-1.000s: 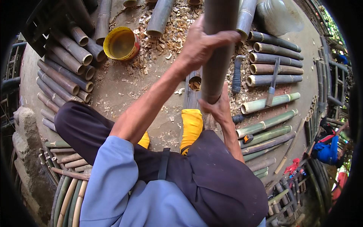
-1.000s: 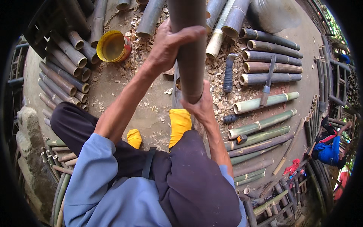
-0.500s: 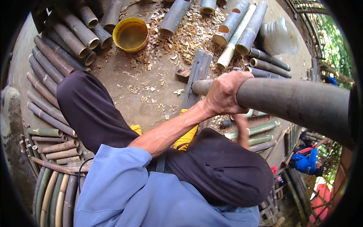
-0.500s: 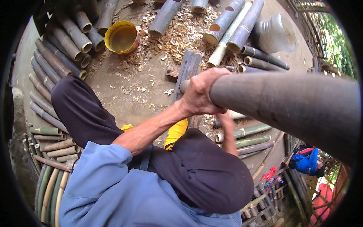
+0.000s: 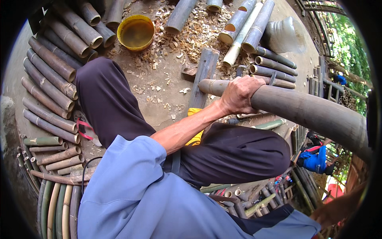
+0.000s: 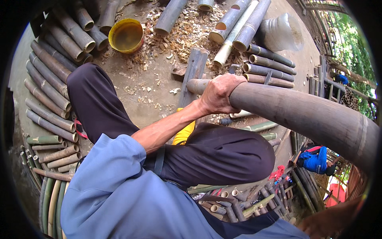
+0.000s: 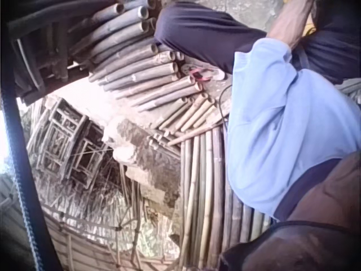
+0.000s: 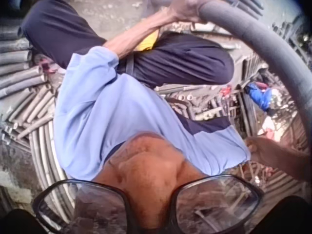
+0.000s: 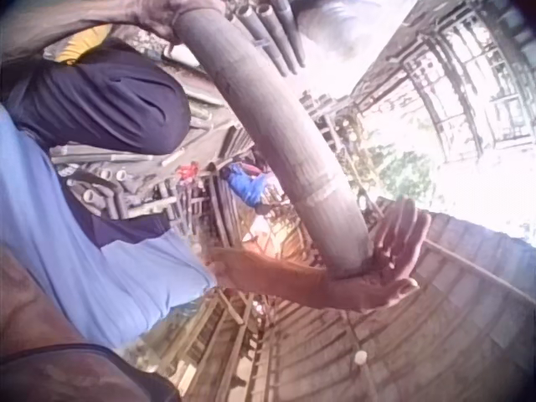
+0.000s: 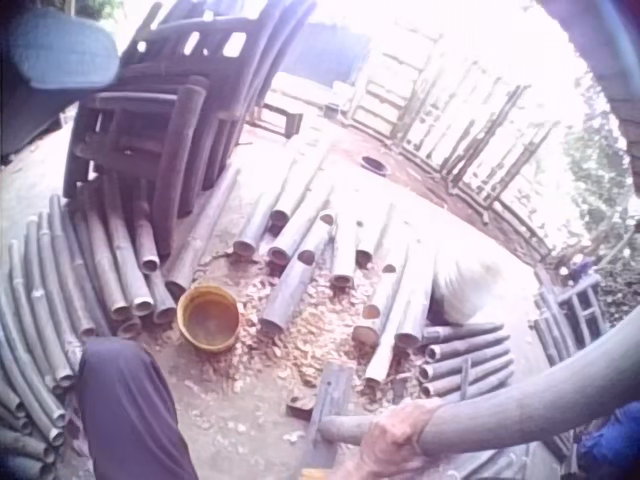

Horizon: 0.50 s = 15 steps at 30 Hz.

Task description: The person carves and shapes bamboo poles using a knife and a wooden mallet. They hammer the knife into the bamboo to shave layers and create holes, then insert a thinner bamboo piece to test the fit.

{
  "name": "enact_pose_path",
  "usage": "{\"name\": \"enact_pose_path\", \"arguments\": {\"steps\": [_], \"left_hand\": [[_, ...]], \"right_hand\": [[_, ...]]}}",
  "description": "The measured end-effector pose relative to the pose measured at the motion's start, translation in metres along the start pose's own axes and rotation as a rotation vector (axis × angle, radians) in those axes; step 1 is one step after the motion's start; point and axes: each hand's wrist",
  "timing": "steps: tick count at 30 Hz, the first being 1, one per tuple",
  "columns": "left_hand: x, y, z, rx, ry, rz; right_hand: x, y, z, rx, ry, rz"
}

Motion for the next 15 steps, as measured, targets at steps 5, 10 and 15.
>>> {"name": "enact_pose_path", "arguments": {"steps": [5,10,15], "left_hand": [[-0.003,0.002,0.000,0.017,0.028,0.014],[-0.003,0.007,0.002,0.034,0.002,-0.002],[-0.005,0.013,0.005,0.051,0.022,-0.021]], "right_hand": [[-0.001,0.004,0.000,0.032,0.004,0.012],[-0.002,0.003,0.000,0.027,0.016,0.010],[-0.007,0.013,-0.003,0.070,-0.071,0.022]]}}
Point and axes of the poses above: each hand's wrist, its own x-axis towards the middle knuckle, its own z-axis out of the back of the hand, y = z × x, and after that the axes turned 12 degrees about -y, right-handed
